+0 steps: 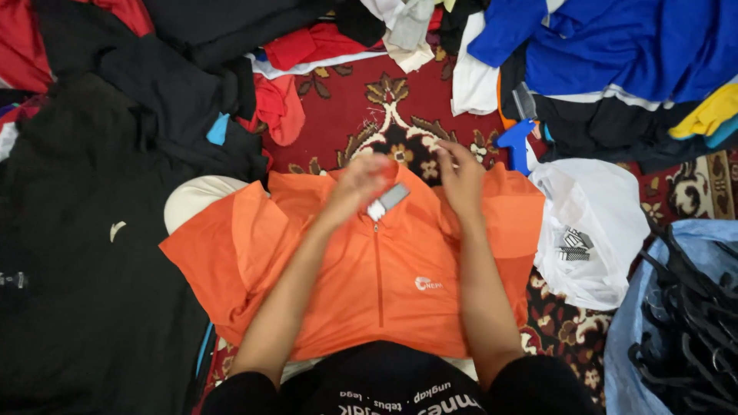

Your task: A person sits on the floor sorting, inspecting, and folding various items of clothing like jackets and shirts, occasionally using a small tool to detail them.

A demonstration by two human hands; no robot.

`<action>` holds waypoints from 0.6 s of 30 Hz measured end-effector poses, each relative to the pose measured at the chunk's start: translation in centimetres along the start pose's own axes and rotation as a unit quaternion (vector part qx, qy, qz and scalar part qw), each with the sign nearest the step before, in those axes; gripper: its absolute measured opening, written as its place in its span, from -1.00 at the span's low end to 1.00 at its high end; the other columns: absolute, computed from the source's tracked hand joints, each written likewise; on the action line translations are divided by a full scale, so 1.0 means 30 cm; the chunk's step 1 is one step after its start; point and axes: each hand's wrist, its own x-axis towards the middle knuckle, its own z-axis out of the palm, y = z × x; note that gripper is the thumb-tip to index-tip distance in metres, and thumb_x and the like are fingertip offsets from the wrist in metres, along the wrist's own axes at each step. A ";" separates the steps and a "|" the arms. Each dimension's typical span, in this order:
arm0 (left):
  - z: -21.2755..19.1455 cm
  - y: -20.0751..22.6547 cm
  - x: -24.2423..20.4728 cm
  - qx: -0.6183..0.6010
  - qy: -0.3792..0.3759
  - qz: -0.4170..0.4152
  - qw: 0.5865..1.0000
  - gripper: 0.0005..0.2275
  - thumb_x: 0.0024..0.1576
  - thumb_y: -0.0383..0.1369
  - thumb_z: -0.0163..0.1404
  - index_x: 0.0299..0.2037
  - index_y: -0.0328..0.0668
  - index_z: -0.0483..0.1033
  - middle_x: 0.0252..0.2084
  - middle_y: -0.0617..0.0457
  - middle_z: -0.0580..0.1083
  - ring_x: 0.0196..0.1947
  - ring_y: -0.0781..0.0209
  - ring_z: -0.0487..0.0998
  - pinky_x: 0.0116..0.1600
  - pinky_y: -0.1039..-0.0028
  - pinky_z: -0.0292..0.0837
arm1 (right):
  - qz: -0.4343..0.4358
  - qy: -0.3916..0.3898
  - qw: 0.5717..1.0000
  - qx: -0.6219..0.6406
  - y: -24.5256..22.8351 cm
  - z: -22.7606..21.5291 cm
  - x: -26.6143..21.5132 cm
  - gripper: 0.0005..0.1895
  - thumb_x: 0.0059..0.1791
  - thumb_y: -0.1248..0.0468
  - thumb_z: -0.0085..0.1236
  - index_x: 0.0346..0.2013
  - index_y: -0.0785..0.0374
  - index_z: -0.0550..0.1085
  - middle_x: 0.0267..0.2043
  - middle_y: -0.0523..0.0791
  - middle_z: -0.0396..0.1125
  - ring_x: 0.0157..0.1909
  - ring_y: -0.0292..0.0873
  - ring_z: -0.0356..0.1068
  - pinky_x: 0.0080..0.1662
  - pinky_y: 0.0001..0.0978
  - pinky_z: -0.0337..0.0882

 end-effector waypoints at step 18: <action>-0.187 0.831 -0.583 0.679 0.130 -0.137 0.709 -0.58 -0.11 -0.16 0.31 0.00 0.24 0.61 0.33 -0.12 0.35 0.25 -0.34 0.37 0.23 -0.10 0.30 | -0.123 -0.032 0.968 -0.218 0.068 -0.478 -0.321 -0.52 -0.24 -0.02 0.52 -0.06 -0.08 0.63 0.14 -0.11 0.35 0.14 0.11 0.32 0.11 -0.08 0.33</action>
